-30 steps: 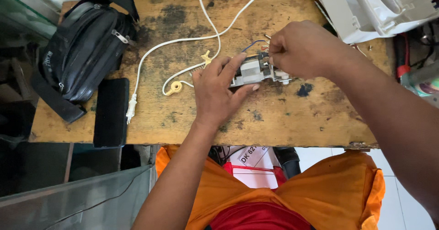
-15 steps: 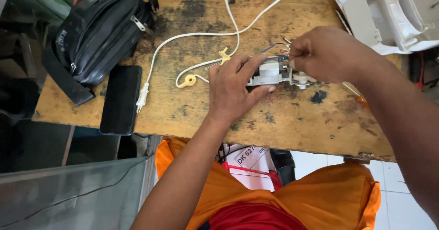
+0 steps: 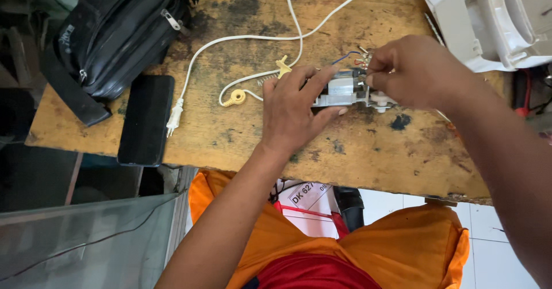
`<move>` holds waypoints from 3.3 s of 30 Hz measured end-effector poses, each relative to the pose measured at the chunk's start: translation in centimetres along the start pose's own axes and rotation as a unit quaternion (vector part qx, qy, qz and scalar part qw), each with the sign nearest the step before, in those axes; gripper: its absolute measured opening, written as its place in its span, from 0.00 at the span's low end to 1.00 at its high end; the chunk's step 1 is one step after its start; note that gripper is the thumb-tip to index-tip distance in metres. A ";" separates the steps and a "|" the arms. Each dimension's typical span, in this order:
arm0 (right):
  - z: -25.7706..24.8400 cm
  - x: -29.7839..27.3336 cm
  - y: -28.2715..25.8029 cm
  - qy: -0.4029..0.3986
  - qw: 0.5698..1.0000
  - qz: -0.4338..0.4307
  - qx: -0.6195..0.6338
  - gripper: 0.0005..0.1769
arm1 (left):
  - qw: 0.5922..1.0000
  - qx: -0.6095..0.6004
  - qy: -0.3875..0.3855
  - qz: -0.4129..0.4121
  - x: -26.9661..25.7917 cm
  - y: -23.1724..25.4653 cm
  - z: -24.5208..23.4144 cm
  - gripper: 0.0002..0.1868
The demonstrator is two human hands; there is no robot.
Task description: The person works on a small motor assembly on a wooden workbench, using a screwdriver to tighten or loosen screws and manipulating wires and components. The hands repeatedly adjust the motor and its attached parts throughout the episode.
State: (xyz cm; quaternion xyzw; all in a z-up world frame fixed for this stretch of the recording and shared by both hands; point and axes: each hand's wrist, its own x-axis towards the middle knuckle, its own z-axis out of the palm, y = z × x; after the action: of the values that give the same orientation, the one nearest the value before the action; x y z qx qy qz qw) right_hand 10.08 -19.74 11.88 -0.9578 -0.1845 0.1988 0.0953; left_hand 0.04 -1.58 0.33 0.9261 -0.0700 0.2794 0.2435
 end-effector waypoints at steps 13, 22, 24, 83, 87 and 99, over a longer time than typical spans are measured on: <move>2.6 0.4 1.9 0.086 0.987 -0.115 -0.078 0.13 | 1.000 0.021 -0.003 0.004 -0.1 -0.2 0.5 0.34; 3.6 -1.4 1.5 0.136 0.986 -0.082 -0.043 0.17 | 1.000 0.019 -0.013 -0.003 0.0 -0.3 0.3 0.37; 4.0 -1.2 1.9 0.165 0.982 -0.083 -0.036 0.16 | 1.000 0.016 -0.016 -0.005 0.0 -0.2 0.2 0.37; 5.2 0.6 3.8 0.241 0.934 -0.236 -0.115 0.08 | 0.999 -0.005 -0.028 -0.016 0.3 0.0 0.3 0.35; 5.1 0.5 3.5 0.232 0.946 -0.212 -0.074 0.07 | 0.999 -0.005 -0.027 -0.019 0.4 -0.1 0.3 0.36; 2.2 0.1 0.6 0.069 0.992 -0.080 -0.071 0.11 | 1.000 -0.011 -0.015 -0.007 0.2 -0.3 0.5 0.34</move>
State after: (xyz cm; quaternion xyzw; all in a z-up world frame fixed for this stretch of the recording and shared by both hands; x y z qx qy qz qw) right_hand 9.44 -20.00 9.76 -0.9556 -0.2677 0.1107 0.0547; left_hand 0.56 -1.52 -0.02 0.9279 -0.0701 0.2629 0.2549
